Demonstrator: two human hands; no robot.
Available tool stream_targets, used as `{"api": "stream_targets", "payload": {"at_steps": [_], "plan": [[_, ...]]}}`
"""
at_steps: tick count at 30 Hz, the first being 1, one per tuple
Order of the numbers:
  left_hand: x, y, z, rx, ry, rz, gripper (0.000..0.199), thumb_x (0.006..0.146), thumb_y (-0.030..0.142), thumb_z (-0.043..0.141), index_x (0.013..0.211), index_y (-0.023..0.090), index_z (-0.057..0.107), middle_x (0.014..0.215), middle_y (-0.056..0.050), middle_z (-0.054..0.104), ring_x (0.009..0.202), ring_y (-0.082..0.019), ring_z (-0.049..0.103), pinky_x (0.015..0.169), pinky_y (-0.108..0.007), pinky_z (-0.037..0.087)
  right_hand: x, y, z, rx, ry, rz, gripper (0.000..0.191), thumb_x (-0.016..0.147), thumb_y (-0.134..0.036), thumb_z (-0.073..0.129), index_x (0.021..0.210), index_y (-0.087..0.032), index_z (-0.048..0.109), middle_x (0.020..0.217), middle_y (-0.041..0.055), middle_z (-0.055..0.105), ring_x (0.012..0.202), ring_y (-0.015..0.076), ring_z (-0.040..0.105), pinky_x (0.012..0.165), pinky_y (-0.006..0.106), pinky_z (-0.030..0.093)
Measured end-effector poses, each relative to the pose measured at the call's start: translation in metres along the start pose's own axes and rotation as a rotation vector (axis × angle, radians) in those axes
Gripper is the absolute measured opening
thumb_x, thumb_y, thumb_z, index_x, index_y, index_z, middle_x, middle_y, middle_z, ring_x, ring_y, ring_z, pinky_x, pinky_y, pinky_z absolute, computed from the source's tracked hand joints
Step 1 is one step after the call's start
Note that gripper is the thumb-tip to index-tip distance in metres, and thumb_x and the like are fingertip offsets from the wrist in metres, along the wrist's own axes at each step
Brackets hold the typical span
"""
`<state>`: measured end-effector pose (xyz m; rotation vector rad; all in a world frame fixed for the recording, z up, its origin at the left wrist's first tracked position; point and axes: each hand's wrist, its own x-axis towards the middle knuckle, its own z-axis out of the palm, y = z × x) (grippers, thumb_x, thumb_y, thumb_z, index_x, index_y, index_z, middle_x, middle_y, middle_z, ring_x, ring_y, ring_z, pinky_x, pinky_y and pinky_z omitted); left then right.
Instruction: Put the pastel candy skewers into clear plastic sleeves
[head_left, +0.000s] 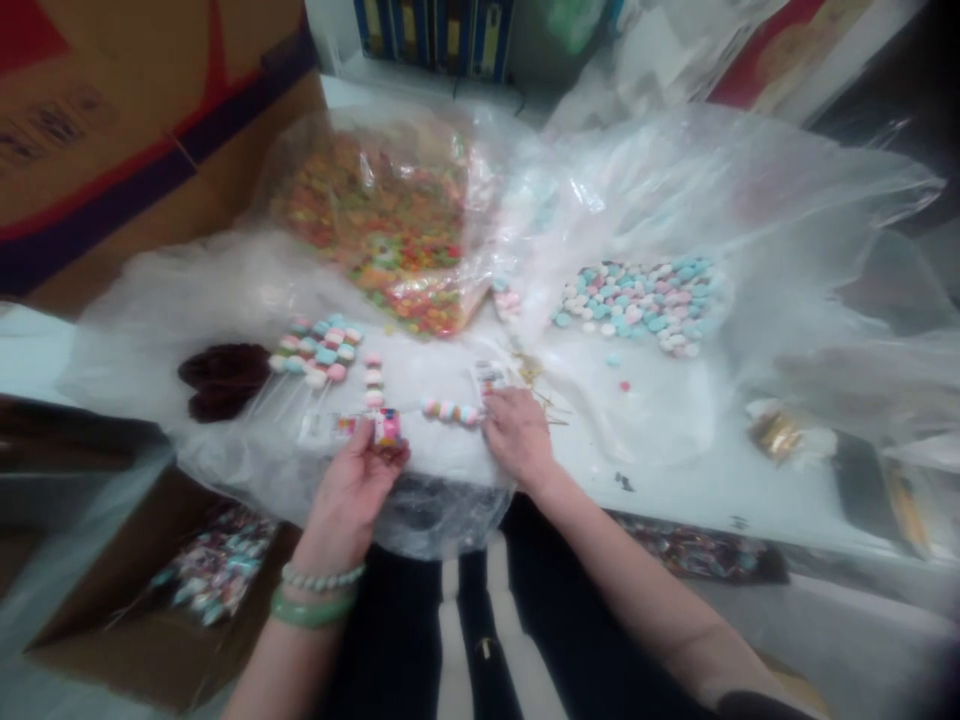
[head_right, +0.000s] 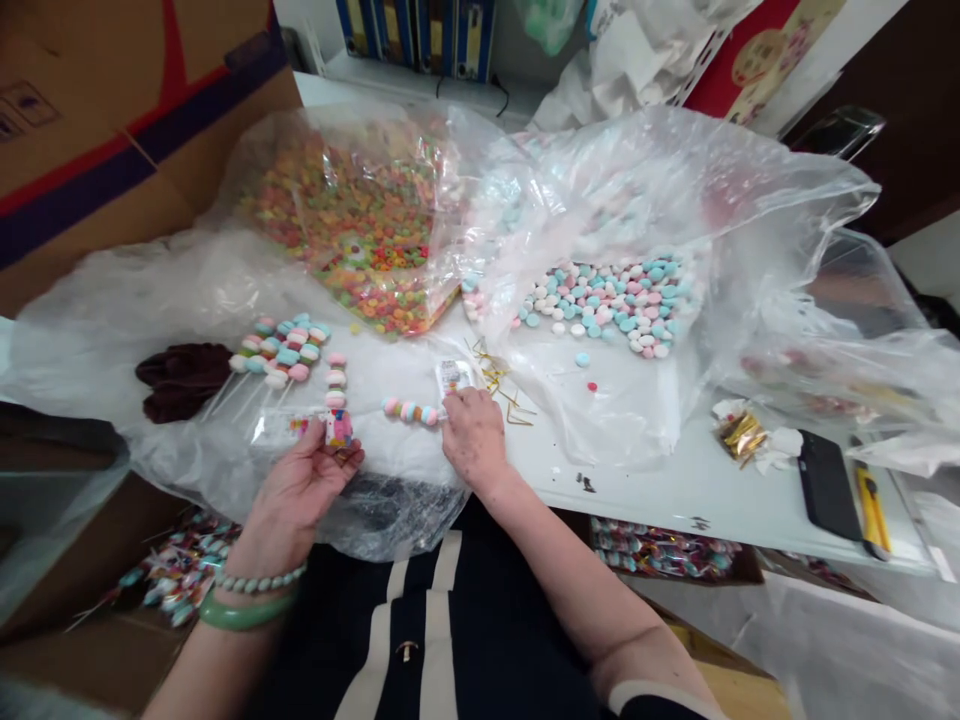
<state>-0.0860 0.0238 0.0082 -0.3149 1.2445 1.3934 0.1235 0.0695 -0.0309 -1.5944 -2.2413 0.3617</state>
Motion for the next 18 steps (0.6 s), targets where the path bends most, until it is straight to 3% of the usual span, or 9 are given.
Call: {"api": "stream_targets", "payload": {"at_steps": [4,10,13,18], "plan": [[-0.001,0.004,-0.001,0.046,-0.022,-0.025,0.026,0.099,0.016,0.044,0.079,0.016,0.061,0.069,-0.004,0.069,0.057,-0.018,0.064,0.059,-0.033,0.057,-0.004,0.007,0.002,-0.192,-0.122,-0.035,0.012,0.091,-0.024,0.057,0.087,-0.019,0.067,0.100,0.0098,0.063,0.097,0.0260,0.049,0.080,0.037,0.035],[-0.005,0.005,0.002,0.049,0.038,0.024,0.024,0.097,0.014,0.049,0.076,0.014,0.062,0.061,-0.003,0.066,0.054,-0.015,0.063,0.057,-0.028,0.055,-0.005,0.003,0.013,-0.225,-0.075,-0.074,0.015,0.092,-0.019,0.052,0.083,-0.018,0.065,0.093,0.0101,0.062,0.090,0.0251,0.048,0.076,0.036,0.034],[-0.005,0.006,0.001,0.055,0.057,0.049,0.024,0.096,0.017,0.051,0.076,0.014,0.063,0.061,-0.004,0.066,0.054,-0.015,0.064,0.057,-0.027,0.055,-0.005,0.003,0.013,-0.045,-0.033,-0.039,0.019,0.092,-0.016,0.046,0.082,-0.017,0.062,0.091,0.0098,0.062,0.089,0.0229,0.051,0.077,0.034,0.037],[-0.002,0.007,0.000,0.021,0.001,0.050,0.024,0.097,0.021,0.052,0.078,0.014,0.065,0.067,-0.006,0.069,0.061,-0.019,0.068,0.063,-0.032,0.058,-0.007,-0.007,-0.009,0.592,-0.045,0.117,0.011,0.083,-0.020,0.050,0.074,-0.020,0.057,0.073,0.0004,0.057,0.072,0.0165,0.054,0.070,0.028,0.042]]}}
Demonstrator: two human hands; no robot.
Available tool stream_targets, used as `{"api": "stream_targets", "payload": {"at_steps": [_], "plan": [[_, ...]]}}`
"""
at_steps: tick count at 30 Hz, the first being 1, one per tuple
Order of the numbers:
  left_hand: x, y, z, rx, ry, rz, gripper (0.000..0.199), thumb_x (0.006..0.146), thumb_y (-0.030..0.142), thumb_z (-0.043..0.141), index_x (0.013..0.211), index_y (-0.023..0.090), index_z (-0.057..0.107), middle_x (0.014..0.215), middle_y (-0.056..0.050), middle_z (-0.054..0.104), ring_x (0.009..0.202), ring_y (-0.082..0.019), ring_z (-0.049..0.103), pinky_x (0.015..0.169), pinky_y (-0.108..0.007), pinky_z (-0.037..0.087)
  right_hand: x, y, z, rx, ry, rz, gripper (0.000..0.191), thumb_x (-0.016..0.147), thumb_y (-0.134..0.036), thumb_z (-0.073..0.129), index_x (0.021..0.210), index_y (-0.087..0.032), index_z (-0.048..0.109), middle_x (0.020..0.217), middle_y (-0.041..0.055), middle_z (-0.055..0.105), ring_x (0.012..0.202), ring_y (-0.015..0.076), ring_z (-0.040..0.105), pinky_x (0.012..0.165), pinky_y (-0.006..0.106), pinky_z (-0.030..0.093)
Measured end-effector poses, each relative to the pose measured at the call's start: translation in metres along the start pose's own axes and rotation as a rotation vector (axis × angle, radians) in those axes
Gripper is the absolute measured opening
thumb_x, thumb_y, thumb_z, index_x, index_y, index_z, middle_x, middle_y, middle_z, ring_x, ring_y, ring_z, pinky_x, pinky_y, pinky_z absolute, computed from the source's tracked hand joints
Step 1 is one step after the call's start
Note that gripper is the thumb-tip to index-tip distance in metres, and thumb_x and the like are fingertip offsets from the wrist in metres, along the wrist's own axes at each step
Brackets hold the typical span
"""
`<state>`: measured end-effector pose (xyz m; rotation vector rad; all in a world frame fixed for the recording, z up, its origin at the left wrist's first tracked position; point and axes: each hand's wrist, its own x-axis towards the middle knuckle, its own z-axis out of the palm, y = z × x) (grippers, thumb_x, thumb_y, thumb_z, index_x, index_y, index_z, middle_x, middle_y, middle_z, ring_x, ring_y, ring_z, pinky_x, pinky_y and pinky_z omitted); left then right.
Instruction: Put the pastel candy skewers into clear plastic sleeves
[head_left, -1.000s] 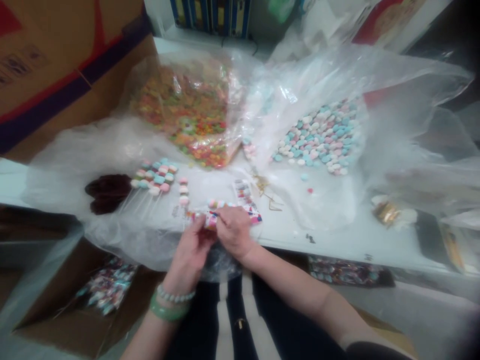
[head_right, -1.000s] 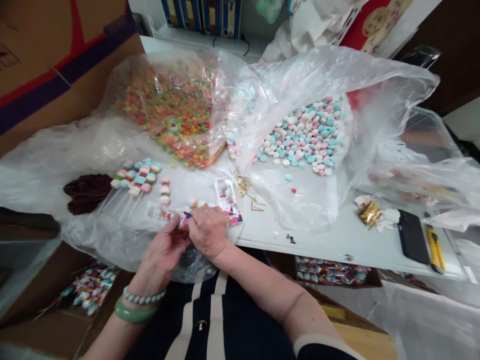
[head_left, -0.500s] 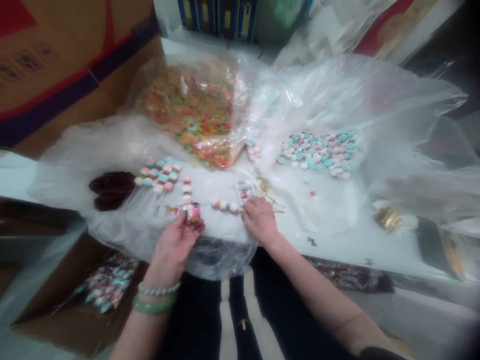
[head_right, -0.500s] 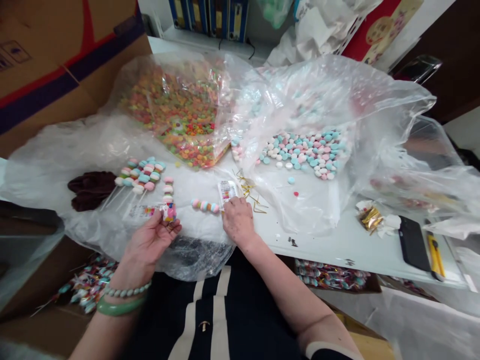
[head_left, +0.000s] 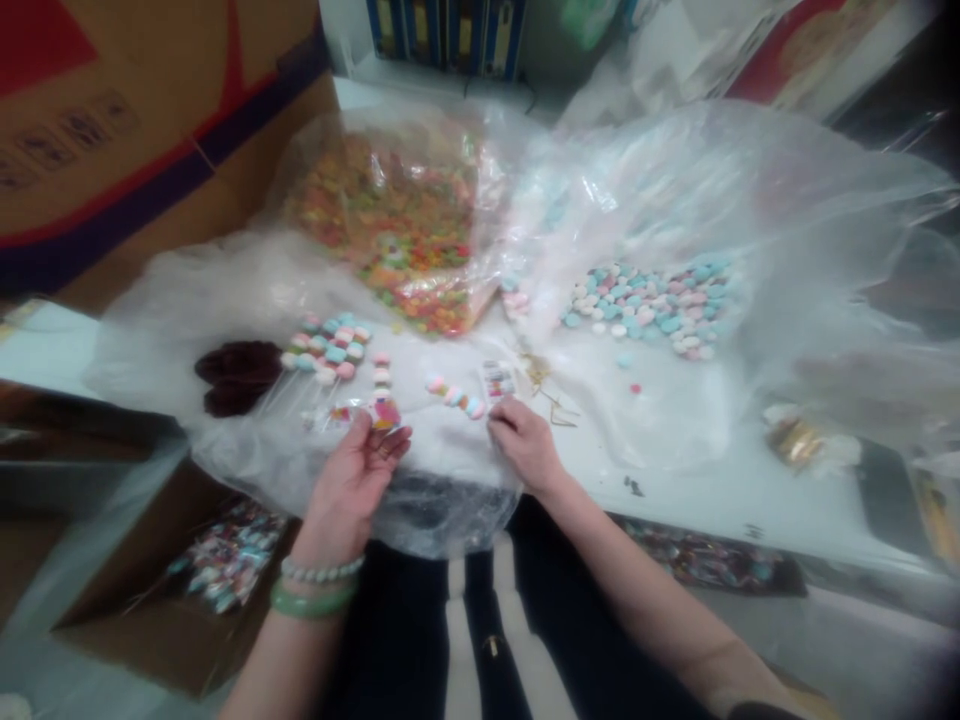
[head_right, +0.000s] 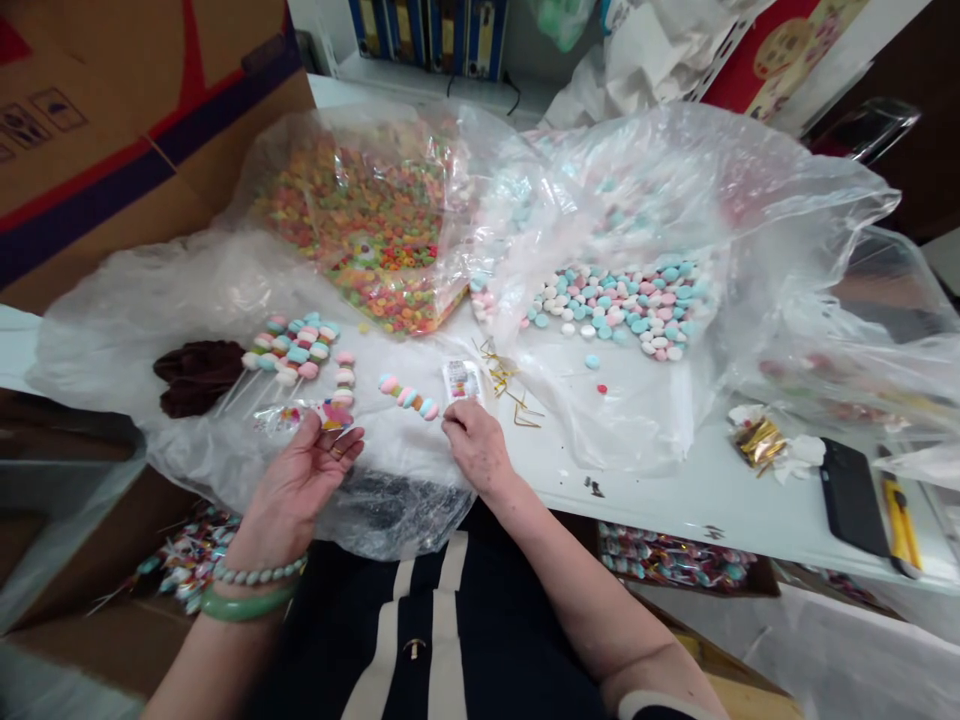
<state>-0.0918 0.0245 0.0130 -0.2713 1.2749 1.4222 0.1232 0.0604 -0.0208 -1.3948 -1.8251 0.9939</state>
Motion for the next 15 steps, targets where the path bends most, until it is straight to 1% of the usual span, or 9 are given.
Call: {"api": "stream_targets", "payload": {"at_steps": [2,3,5,7,10,15], "plan": [[0.001,0.000,0.000,-0.017,-0.001,-0.004,0.025,0.097,0.021,0.052,0.077,0.014,0.064,0.069,-0.006,0.070,0.063,-0.020,0.069,0.066,-0.033,0.058,-0.005,-0.013,-0.004,0.215,-0.046,0.086,0.007,0.079,-0.024,0.054,0.074,-0.021,0.058,0.065,-0.0025,0.054,0.062,0.0146,0.051,0.063,0.027,0.042],[0.001,0.001,0.001,-0.023,0.000,-0.005,0.024,0.097,0.022,0.053,0.077,0.014,0.065,0.069,-0.006,0.070,0.065,-0.020,0.070,0.068,-0.034,0.058,-0.008,-0.019,-0.005,0.289,-0.064,0.124,0.006,0.078,-0.025,0.056,0.074,-0.021,0.059,0.063,-0.0033,0.053,0.058,0.0137,0.050,0.060,0.026,0.041],[0.002,0.001,0.001,-0.034,-0.013,-0.003,0.022,0.096,0.022,0.054,0.080,0.014,0.066,0.070,-0.006,0.070,0.067,-0.020,0.070,0.071,-0.035,0.058,-0.014,-0.027,-0.003,0.363,-0.079,0.156,0.007,0.077,-0.026,0.057,0.074,-0.021,0.061,0.064,-0.0032,0.054,0.056,0.0128,0.049,0.057,0.026,0.041],[0.001,0.001,0.001,-0.041,-0.041,-0.002,0.022,0.097,0.022,0.052,0.082,0.016,0.067,0.071,-0.005,0.071,0.068,-0.020,0.071,0.073,-0.036,0.058,-0.017,-0.030,0.002,0.359,-0.057,0.116,0.007,0.076,-0.024,0.057,0.073,-0.021,0.061,0.069,-0.0017,0.058,0.061,0.0134,0.053,0.061,0.026,0.043],[0.001,0.000,0.000,-0.045,-0.078,-0.013,0.025,0.098,0.021,0.050,0.080,0.017,0.068,0.072,-0.006,0.072,0.070,-0.021,0.071,0.076,-0.037,0.059,-0.018,-0.026,0.009,0.296,-0.010,0.018,0.008,0.077,-0.022,0.056,0.071,-0.021,0.061,0.074,0.0003,0.063,0.071,0.0154,0.058,0.068,0.027,0.045],[0.001,-0.001,-0.002,-0.032,-0.133,-0.020,0.025,0.097,0.019,0.050,0.080,0.016,0.068,0.074,-0.007,0.073,0.071,-0.021,0.072,0.080,-0.040,0.059,-0.020,-0.018,0.013,0.106,0.040,-0.126,0.013,0.084,-0.018,0.052,0.076,-0.021,0.062,0.077,0.0020,0.062,0.074,0.0163,0.058,0.071,0.027,0.044]]}}
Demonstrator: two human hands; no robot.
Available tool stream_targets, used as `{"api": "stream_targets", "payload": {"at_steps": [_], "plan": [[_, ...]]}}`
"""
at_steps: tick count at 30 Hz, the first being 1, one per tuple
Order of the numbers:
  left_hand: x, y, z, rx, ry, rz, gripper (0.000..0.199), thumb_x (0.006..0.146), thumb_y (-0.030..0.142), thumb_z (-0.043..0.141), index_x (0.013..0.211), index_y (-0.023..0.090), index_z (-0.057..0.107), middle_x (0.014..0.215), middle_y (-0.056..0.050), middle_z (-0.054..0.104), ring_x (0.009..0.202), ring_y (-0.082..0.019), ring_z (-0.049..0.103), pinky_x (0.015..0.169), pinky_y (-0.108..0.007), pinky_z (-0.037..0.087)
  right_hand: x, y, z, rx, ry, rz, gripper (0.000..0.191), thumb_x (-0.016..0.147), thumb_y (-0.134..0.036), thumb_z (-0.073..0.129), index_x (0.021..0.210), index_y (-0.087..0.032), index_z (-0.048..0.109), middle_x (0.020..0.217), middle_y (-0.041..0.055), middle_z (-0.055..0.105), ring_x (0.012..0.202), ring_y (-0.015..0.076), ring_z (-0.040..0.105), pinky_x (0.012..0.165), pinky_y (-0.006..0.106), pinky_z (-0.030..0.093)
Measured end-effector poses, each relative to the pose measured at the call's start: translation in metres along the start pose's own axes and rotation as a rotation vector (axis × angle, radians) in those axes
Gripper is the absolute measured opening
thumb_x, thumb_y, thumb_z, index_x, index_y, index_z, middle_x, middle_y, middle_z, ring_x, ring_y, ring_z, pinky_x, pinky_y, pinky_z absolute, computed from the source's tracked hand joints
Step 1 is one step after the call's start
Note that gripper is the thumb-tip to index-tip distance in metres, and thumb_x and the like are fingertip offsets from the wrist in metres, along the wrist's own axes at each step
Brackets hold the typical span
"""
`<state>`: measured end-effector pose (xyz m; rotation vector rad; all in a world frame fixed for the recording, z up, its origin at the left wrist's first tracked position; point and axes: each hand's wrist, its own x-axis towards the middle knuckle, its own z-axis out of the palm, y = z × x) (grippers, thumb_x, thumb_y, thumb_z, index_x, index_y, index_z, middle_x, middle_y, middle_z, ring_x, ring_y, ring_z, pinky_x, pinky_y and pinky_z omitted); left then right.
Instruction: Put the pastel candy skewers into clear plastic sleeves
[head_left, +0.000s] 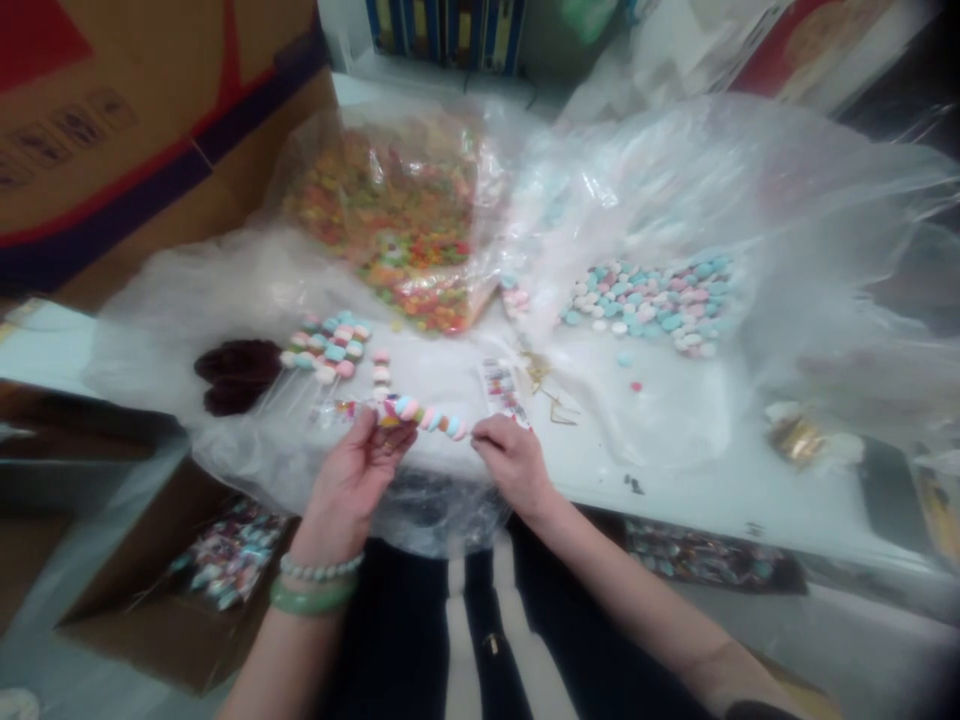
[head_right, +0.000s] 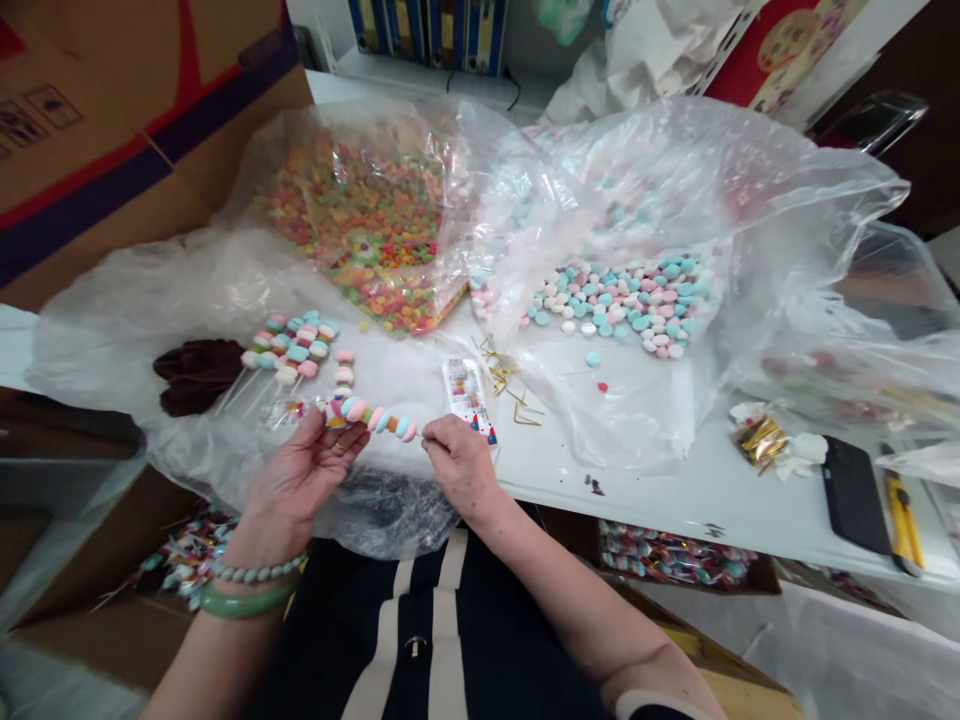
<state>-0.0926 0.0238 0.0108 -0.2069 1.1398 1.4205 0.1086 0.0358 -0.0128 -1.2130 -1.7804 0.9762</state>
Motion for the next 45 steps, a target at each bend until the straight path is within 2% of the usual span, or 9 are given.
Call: {"api": "stream_targets", "payload": {"at_steps": [10,18,22,27,30,35,37,40,45], "plan": [[0.005,-0.001,-0.004,0.128,-0.039,0.201,0.012,0.084,0.016,0.068,0.072,0.014,0.068,0.077,-0.007,0.073,0.072,-0.021,0.069,0.074,-0.036,0.060,-0.011,0.004,-0.001,-0.443,-0.122,-0.187,0.023,0.090,-0.011,0.044,0.077,-0.021,0.060,0.078,0.0026,0.054,0.067,0.0153,0.048,0.062,0.026,0.034],[0.012,0.002,-0.014,0.231,0.030,0.279,0.011,0.074,0.013,0.078,0.069,0.015,0.069,0.066,-0.002,0.068,0.058,-0.015,0.063,0.059,-0.024,0.054,-0.009,0.008,0.000,-0.264,-0.179,-0.136,0.017,0.092,-0.017,0.050,0.089,-0.021,0.067,0.079,0.0029,0.062,0.075,0.0163,0.058,0.070,0.026,0.042],[0.008,0.000,-0.011,0.291,-0.026,0.303,0.014,0.072,0.022,0.080,0.071,0.012,0.070,0.068,-0.004,0.069,0.061,-0.015,0.063,0.060,-0.026,0.055,-0.011,0.008,0.007,-0.112,-0.154,-0.107,0.015,0.088,-0.014,0.053,0.086,-0.020,0.067,0.080,0.0028,0.066,0.077,0.0167,0.060,0.072,0.027,0.044],[0.008,-0.005,-0.012,0.316,-0.078,0.272,0.017,0.069,0.023,0.081,0.066,0.012,0.069,0.066,-0.005,0.068,0.062,-0.015,0.062,0.062,-0.025,0.053,-0.015,0.005,0.014,-0.082,-0.227,0.032,0.017,0.087,-0.016,0.053,0.088,-0.021,0.069,0.087,0.0033,0.070,0.082,0.0171,0.063,0.076,0.028,0.045],[0.011,-0.011,-0.015,0.342,-0.101,0.257,0.021,0.071,0.027,0.080,0.064,0.011,0.068,0.066,-0.007,0.068,0.061,-0.015,0.062,0.063,-0.025,0.051,-0.017,-0.001,0.018,0.042,-0.289,0.206,0.017,0.084,-0.017,0.052,0.083,-0.022,0.068,0.073,-0.0002,0.066,0.070,0.0150,0.060,0.067,0.026,0.044],[0.016,-0.017,-0.022,0.393,-0.113,0.270,0.028,0.067,0.034,0.083,0.068,0.010,0.069,0.069,-0.008,0.068,0.063,-0.016,0.061,0.063,-0.025,0.049,-0.016,-0.009,0.026,0.678,-0.420,0.804,0.012,0.076,-0.024,0.059,0.084,-0.017,0.065,0.053,-0.0051,0.053,0.037,0.0065,0.034,0.039,0.020,0.023],[0.018,-0.017,-0.024,0.431,-0.093,0.284,0.028,0.063,0.033,0.084,0.070,0.010,0.070,0.070,-0.007,0.068,0.063,-0.015,0.061,0.063,-0.024,0.049,-0.014,-0.008,0.026,0.935,-0.507,0.942,0.016,0.070,-0.023,0.064,0.085,-0.015,0.063,0.052,-0.0063,0.050,0.034,0.0036,0.025,0.036,0.018,0.014],[0.018,-0.017,-0.023,0.478,-0.061,0.297,0.029,0.059,0.033,0.086,0.071,0.012,0.072,0.069,-0.004,0.067,0.062,-0.014,0.059,0.061,-0.023,0.048,-0.010,-0.008,0.026,1.078,-0.555,1.000,0.018,0.065,-0.020,0.067,0.081,-0.015,0.061,0.052,-0.0073,0.050,0.034,0.0016,0.020,0.035,0.018,0.009],[0.012,-0.020,-0.014,0.482,-0.118,0.267,0.029,0.062,0.035,0.087,0.071,0.012,0.071,0.068,-0.004,0.067,0.062,-0.014,0.060,0.060,-0.023,0.050,-0.006,-0.018,0.031,0.720,-0.324,0.815,0.010,0.069,-0.022,0.061,0.077,-0.015,0.064,0.050,-0.0049,0.054,0.035,0.0043,0.033,0.036,0.018,0.019]]}}
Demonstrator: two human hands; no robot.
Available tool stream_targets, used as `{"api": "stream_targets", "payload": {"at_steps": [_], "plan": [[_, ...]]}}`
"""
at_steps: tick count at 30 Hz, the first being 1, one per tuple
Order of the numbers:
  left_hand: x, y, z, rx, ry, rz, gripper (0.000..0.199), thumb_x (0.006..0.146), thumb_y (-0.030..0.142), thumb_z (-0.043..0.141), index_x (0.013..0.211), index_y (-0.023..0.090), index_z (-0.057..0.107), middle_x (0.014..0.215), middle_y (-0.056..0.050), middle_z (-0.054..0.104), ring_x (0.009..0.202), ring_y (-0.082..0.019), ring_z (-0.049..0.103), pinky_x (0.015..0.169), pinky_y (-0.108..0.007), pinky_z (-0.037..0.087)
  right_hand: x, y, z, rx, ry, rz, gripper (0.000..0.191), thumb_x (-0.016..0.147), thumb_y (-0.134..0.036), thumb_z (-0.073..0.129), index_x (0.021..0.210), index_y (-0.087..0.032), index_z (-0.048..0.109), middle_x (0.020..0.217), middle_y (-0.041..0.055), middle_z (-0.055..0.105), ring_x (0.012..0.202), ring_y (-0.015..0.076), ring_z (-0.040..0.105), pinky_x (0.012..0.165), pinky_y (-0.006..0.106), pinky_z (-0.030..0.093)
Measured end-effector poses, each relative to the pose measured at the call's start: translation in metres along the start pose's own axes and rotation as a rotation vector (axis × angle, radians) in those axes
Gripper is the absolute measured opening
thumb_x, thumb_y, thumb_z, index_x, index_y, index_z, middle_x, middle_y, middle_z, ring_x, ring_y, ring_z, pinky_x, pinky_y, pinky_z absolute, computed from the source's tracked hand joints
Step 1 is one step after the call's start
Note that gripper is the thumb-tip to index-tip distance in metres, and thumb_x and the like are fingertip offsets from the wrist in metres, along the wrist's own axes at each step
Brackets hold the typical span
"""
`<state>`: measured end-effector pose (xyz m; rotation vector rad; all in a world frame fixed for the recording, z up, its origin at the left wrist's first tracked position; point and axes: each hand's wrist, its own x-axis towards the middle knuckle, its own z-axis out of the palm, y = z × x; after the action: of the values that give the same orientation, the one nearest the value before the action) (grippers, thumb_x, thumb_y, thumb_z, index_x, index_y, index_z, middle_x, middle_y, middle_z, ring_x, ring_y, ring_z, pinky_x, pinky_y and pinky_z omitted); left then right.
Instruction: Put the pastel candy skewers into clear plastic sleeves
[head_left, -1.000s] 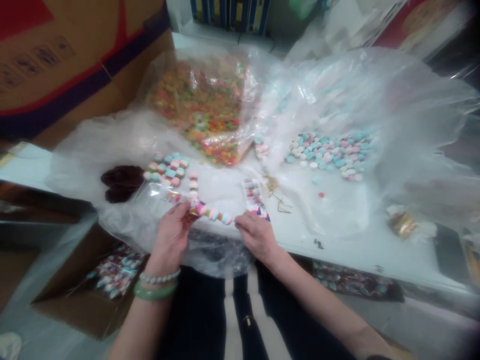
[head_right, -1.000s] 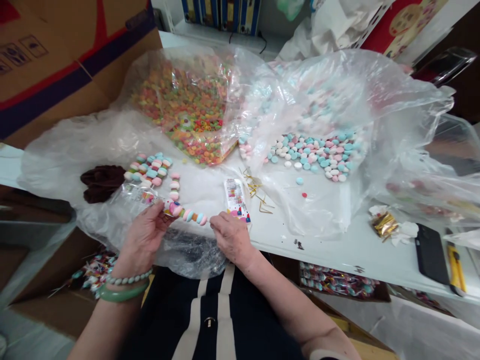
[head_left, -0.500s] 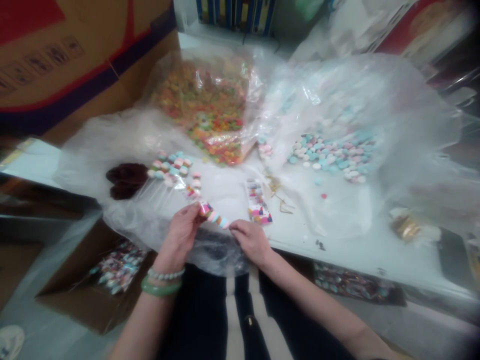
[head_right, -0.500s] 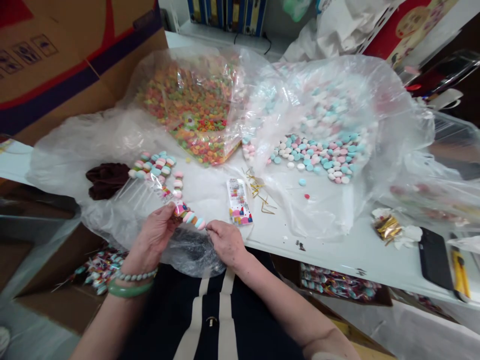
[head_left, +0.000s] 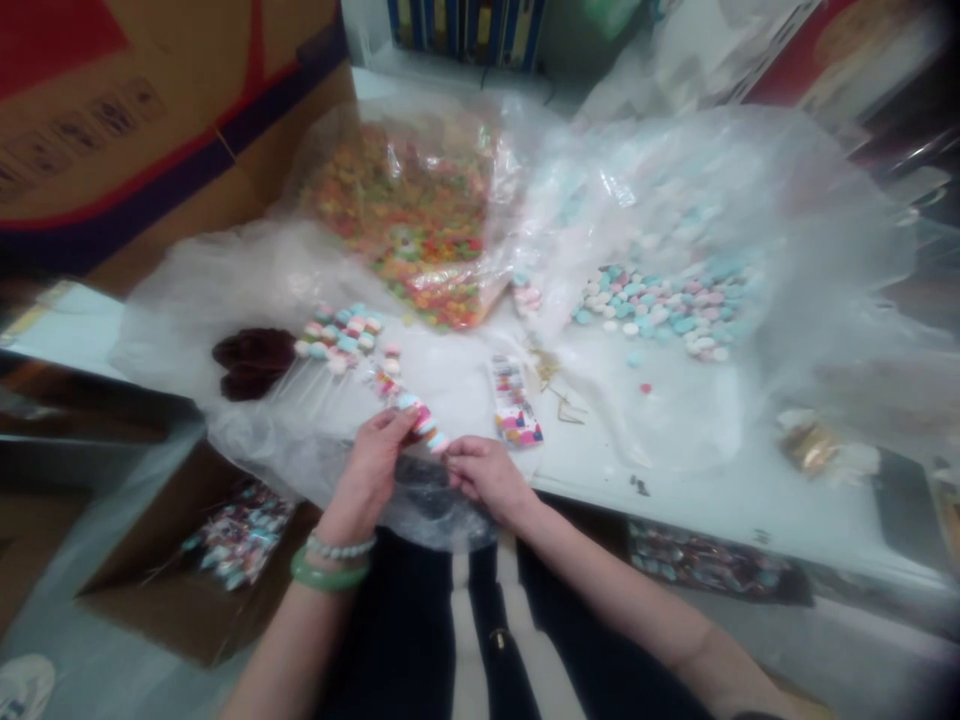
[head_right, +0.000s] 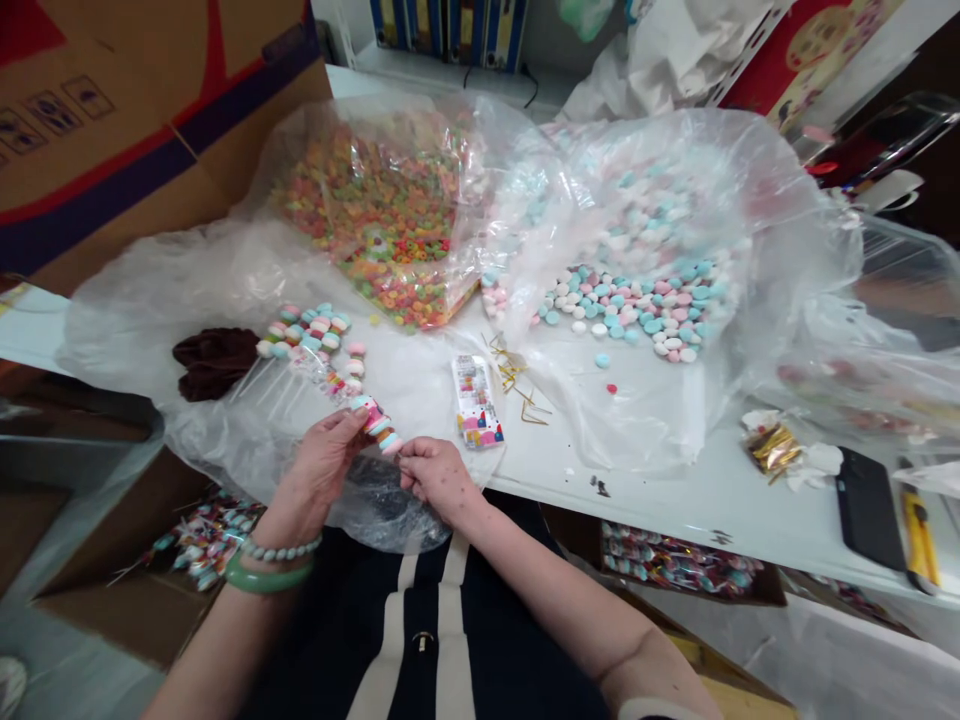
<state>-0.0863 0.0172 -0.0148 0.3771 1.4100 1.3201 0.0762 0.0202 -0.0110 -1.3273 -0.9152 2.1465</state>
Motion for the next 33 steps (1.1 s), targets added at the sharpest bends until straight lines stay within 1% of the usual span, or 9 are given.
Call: {"api": "stream_targets", "payload": {"at_steps": [2,5,9,12,15,18,23,28,33], "plan": [[-0.001,0.004,0.001,-0.028,-0.038,-0.048,0.027,0.066,0.034,0.084,0.072,0.011,0.070,0.069,-0.006,0.067,0.061,-0.015,0.061,0.059,-0.024,0.051,0.000,0.000,0.002,-0.082,0.043,-0.050,0.012,0.071,-0.023,0.059,0.079,-0.016,0.066,0.050,-0.0051,0.054,0.036,0.0049,0.034,0.038,0.018,0.021],[0.001,0.011,-0.003,-0.103,-0.096,-0.116,0.018,0.070,0.021,0.080,0.083,0.011,0.072,0.081,-0.009,0.070,0.069,-0.018,0.066,0.063,-0.026,0.055,0.000,0.001,0.001,-0.099,0.007,-0.056,0.016,0.072,-0.026,0.059,0.083,-0.017,0.068,0.051,-0.0052,0.054,0.037,0.0054,0.033,0.038,0.019,0.020],[0.003,0.017,-0.010,-0.308,-0.172,-0.165,0.038,0.068,0.004,0.074,0.104,0.015,0.070,0.101,-0.010,0.071,0.091,-0.026,0.069,0.078,-0.036,0.058,0.001,0.002,-0.002,-0.123,-0.012,-0.106,0.018,0.069,-0.028,0.062,0.082,-0.017,0.069,0.055,-0.0054,0.055,0.041,0.0068,0.037,0.042,0.021,0.027],[0.004,0.014,-0.012,-0.435,-0.226,-0.192,0.031,0.072,0.011,0.077,0.101,0.014,0.069,0.091,-0.008,0.070,0.091,-0.027,0.069,0.080,-0.039,0.058,0.003,0.002,-0.003,-0.250,0.048,-0.237,0.013,0.067,-0.023,0.064,0.079,-0.018,0.069,0.062,-0.0049,0.057,0.054,0.0098,0.048,0.054,0.022,0.037],[0.006,0.010,-0.011,-0.500,-0.266,-0.190,0.026,0.078,0.030,0.079,0.094,0.013,0.068,0.087,-0.007,0.069,0.091,-0.027,0.068,0.083,-0.042,0.057,0.005,0.002,-0.005,-0.470,0.159,-0.377,0.005,0.070,-0.018,0.063,0.071,-0.019,0.068,0.068,-0.0035,0.061,0.068,0.0134,0.054,0.066,0.024,0.040],[0.008,0.007,-0.009,-0.491,-0.237,-0.204,0.026,0.084,0.038,0.073,0.090,0.014,0.066,0.088,-0.007,0.068,0.093,-0.027,0.067,0.084,-0.044,0.057,0.006,0.003,-0.007,-0.639,0.169,-0.455,0.013,0.075,-0.013,0.059,0.074,-0.021,0.070,0.076,-0.0012,0.066,0.078,0.0157,0.059,0.074,0.026,0.042],[0.007,0.005,-0.004,-0.482,-0.157,-0.214,0.025,0.091,0.039,0.063,0.088,0.015,0.064,0.089,-0.008,0.067,0.093,-0.027,0.067,0.083,-0.047,0.056,0.004,0.002,-0.007,-0.763,0.048,-0.453,0.018,0.083,-0.013,0.057,0.085,-0.022,0.073,0.087,0.0004,0.070,0.084,0.0158,0.062,0.078,0.026,0.043],[0.004,0.003,0.004,-0.492,-0.083,-0.199,0.028,0.097,0.038,0.052,0.086,0.014,0.064,0.088,-0.008,0.067,0.092,-0.027,0.069,0.081,-0.047,0.057,0.003,-0.004,-0.006,-0.855,-0.030,-0.443,0.023,0.081,-0.009,0.058,0.090,-0.023,0.074,0.095,0.0009,0.072,0.091,0.0168,0.063,0.084,0.028,0.043],[0.005,0.000,0.005,-0.485,-0.092,-0.202,0.032,0.095,0.042,0.055,0.081,0.015,0.063,0.081,-0.007,0.066,0.088,-0.026,0.069,0.078,-0.045,0.058,0.005,-0.006,-0.005,-0.694,0.046,-0.368,0.017,0.079,-0.012,0.056,0.079,-0.020,0.071,0.075,-0.0010,0.065,0.074,0.0143,0.058,0.072,0.026,0.041]]}}
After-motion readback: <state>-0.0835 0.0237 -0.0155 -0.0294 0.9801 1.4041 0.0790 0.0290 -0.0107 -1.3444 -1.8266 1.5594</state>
